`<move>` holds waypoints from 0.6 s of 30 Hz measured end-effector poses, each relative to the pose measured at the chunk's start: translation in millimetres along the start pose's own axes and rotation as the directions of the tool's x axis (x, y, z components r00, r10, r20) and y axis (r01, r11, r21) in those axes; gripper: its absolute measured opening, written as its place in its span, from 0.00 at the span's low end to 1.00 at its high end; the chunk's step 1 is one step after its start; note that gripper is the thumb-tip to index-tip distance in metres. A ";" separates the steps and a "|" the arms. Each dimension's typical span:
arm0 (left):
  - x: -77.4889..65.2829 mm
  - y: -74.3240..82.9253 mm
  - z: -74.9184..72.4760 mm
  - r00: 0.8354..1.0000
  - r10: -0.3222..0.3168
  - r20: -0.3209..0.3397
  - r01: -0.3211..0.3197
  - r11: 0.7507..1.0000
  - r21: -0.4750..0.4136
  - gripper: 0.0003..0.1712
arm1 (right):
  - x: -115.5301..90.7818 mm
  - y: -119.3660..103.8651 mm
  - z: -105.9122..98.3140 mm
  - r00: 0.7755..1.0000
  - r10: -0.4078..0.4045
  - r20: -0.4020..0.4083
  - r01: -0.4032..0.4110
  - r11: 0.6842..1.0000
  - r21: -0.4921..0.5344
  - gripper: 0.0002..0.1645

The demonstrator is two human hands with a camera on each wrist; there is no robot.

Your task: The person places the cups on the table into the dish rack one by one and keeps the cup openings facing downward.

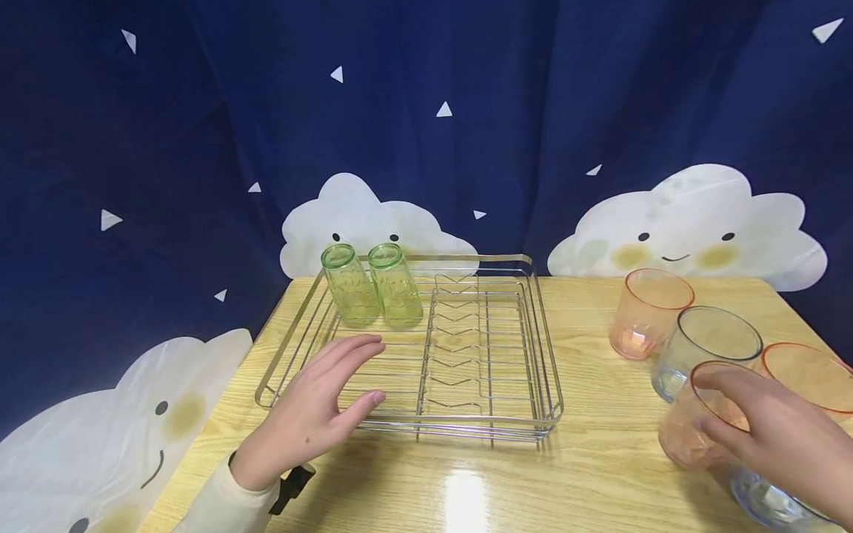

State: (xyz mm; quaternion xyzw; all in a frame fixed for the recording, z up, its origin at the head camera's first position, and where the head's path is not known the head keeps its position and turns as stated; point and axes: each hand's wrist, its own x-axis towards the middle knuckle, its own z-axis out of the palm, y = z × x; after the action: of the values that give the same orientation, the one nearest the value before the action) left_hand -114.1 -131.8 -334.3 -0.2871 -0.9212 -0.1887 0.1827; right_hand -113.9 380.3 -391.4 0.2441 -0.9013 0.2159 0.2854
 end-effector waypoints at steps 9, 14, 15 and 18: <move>-0.5 0.9 -1.1 1.000 0.000 0.010 0.000 1.000 -0.005 0.30 | -0.4 -10.2 -6.7 0.983 0.137 0.124 -0.112 0.975 -0.193 0.33; -0.4 1.1 -2.3 1.000 0.012 0.009 -0.012 1.000 -0.016 0.30 | 0.3 -11.2 -7.7 0.971 0.182 0.152 -0.145 0.963 -0.229 0.34; -0.3 1.1 -2.3 1.000 0.016 0.009 -0.016 1.000 -0.016 0.30 | 0.4 -11.1 -7.7 0.970 0.185 0.155 -0.145 0.961 -0.237 0.34; -0.1 1.1 -2.3 1.000 0.018 0.014 -0.017 1.000 -0.013 0.30 | 1.3 -12.3 -8.0 0.961 0.202 0.189 -0.148 0.952 -0.267 0.35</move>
State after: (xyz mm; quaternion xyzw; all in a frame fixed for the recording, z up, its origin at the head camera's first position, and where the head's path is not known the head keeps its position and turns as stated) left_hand -112.8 -132.0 -332.2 -0.2977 -0.9187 -0.1912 0.1758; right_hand -104.6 374.5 -381.6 0.1467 -0.9649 0.0975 0.1950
